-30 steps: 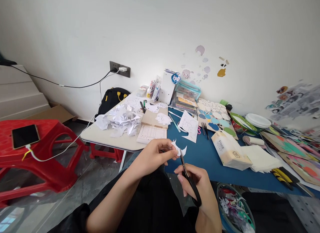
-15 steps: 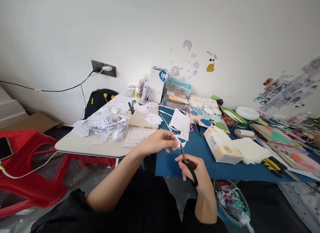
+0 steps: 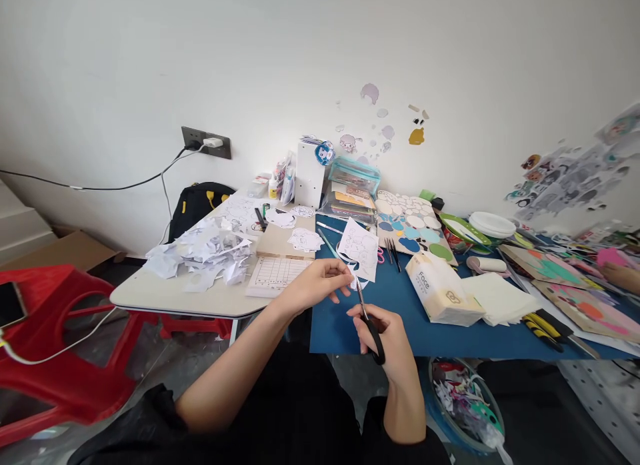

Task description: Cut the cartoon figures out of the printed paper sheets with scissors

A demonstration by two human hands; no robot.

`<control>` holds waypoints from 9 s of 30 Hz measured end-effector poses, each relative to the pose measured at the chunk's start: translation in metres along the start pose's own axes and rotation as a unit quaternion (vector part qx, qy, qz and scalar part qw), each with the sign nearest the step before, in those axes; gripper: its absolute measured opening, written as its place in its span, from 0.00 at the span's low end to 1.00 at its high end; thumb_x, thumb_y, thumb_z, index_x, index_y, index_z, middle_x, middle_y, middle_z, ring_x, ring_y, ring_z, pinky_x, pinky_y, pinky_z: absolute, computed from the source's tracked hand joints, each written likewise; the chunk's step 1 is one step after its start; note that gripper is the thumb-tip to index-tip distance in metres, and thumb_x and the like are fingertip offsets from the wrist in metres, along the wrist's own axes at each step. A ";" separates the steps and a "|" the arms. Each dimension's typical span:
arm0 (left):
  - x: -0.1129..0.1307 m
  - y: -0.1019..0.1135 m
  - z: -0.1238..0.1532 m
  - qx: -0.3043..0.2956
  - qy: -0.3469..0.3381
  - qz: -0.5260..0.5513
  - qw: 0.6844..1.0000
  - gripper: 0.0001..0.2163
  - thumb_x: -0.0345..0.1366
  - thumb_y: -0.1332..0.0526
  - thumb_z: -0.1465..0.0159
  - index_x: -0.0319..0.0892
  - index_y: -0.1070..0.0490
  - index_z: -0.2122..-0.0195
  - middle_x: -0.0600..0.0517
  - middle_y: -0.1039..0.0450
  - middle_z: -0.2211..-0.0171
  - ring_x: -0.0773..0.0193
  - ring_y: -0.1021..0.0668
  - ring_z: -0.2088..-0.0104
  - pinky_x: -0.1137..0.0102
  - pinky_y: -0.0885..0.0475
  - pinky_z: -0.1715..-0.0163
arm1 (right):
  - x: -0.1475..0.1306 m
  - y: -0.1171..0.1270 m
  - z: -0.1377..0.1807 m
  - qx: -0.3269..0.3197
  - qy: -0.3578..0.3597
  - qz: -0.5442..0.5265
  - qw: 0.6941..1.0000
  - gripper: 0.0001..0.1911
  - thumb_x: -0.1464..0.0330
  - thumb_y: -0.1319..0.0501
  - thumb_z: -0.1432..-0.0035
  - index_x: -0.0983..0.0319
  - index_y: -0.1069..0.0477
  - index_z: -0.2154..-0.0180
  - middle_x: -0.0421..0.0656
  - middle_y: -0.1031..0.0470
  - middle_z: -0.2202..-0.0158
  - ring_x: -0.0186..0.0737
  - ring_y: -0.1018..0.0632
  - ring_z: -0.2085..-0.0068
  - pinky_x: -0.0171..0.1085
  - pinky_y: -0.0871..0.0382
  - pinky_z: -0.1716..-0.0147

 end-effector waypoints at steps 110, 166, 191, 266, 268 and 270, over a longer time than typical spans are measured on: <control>-0.002 0.162 0.015 0.045 0.203 -0.050 0.977 0.11 0.39 0.32 0.52 0.38 0.29 0.75 0.53 0.27 0.76 0.68 0.25 0.73 0.76 0.34 0.77 | -0.054 -0.120 -0.140 -0.404 0.002 0.027 0.914 0.08 0.70 0.37 0.49 0.67 0.22 0.68 0.34 0.35 0.87 0.28 0.35 0.85 0.28 0.43 0.85; 0.006 0.148 0.018 0.248 0.032 -0.255 0.934 0.11 0.40 0.44 0.42 0.38 0.29 0.65 0.47 0.23 0.68 0.66 0.25 0.78 0.73 0.32 0.78 | -0.020 -0.086 -0.199 -0.147 -0.116 0.269 0.945 0.10 0.68 0.42 0.35 0.62 0.30 0.53 0.46 0.28 0.52 0.42 0.24 0.57 0.43 0.27 0.59; -0.020 -0.001 -0.038 -0.109 -0.011 -0.490 0.865 0.04 0.31 0.39 0.45 0.40 0.25 0.71 0.49 0.23 0.69 0.58 0.23 0.66 0.72 0.33 0.70 | 0.004 0.021 -0.121 -0.032 -0.018 0.144 0.989 0.06 0.67 0.36 0.51 0.62 0.32 0.74 0.36 0.31 0.80 0.32 0.27 0.83 0.30 0.35 0.83; 0.064 0.204 0.086 0.402 -0.018 -0.448 0.798 0.12 0.40 0.46 0.40 0.41 0.26 0.70 0.46 0.22 0.65 0.51 0.23 0.62 0.64 0.32 0.61 | 0.026 -0.008 -0.006 0.210 -0.034 0.049 0.976 0.23 0.49 0.40 0.50 0.63 0.27 0.66 0.39 0.33 0.84 0.43 0.28 0.78 0.35 0.33 0.80; 0.083 0.176 0.107 0.428 -0.086 -0.431 0.790 0.13 0.42 0.48 0.38 0.43 0.27 0.62 0.47 0.24 0.58 0.53 0.24 0.57 0.64 0.32 0.57 | 0.027 -0.005 -0.006 0.215 -0.028 0.053 0.975 0.22 0.50 0.40 0.49 0.63 0.27 0.66 0.39 0.33 0.84 0.43 0.28 0.78 0.35 0.32 0.80; 0.100 0.146 0.142 0.464 -0.226 -0.296 0.804 0.08 0.41 0.41 0.41 0.45 0.25 0.65 0.48 0.23 0.61 0.54 0.24 0.58 0.65 0.31 0.58 | 0.026 0.003 -0.007 0.230 -0.018 0.060 0.971 0.22 0.51 0.40 0.48 0.63 0.26 0.66 0.40 0.32 0.83 0.44 0.27 0.78 0.36 0.32 0.79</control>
Point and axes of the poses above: each hand's wrist, its own z-axis away from the middle knuckle, its own y-axis out of the back of the hand, x = y × z, the point moved 8 cm from there along -z, towards the middle knuckle
